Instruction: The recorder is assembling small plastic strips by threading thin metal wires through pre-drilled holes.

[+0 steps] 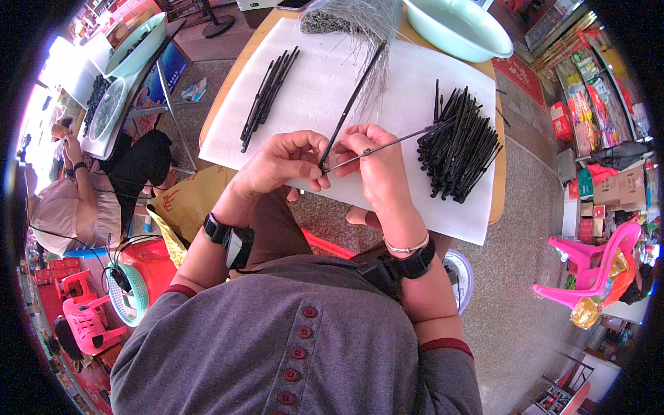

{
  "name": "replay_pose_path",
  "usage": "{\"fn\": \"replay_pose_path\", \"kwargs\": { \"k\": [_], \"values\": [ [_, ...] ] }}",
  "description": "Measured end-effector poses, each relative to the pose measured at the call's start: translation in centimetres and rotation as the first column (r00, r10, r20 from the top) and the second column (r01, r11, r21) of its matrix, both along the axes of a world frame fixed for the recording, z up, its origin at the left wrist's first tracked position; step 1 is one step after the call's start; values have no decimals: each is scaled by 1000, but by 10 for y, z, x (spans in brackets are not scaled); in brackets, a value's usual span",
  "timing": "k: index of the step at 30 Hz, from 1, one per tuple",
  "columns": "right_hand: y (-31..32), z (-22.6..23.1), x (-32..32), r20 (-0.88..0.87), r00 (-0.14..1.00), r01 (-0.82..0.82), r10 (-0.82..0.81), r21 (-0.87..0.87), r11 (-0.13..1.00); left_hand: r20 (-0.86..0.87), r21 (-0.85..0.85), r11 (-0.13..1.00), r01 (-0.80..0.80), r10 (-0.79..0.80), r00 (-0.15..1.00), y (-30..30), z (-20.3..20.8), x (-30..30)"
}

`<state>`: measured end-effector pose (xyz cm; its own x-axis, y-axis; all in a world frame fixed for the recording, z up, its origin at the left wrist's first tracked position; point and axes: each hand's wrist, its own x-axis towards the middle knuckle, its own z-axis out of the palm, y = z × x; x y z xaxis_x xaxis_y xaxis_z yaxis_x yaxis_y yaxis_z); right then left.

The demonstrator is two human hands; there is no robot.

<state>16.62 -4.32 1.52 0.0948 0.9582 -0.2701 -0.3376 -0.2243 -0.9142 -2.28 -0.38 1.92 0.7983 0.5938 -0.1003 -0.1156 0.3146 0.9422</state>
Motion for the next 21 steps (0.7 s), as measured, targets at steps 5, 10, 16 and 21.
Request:
{"fn": "replay_pose_path", "kwargs": {
  "k": [5,10,16,21],
  "values": [
    [-3,8,-10,114,977,155,-181,201,967,79,-29,996,-87,89,993,1,-10,4],
    [-12,6,1,94,996,-37,7,321,946,3,-21,982,-187,187,982,-1,-9,10],
    [-23,20,17,209,926,-368,314,327,870,98,-27,935,-352,353,930,-5,-14,15],
    [-26,15,12,86,952,-305,294,359,882,48,5,930,-367,366,929,-10,-11,16]
  ]
}}
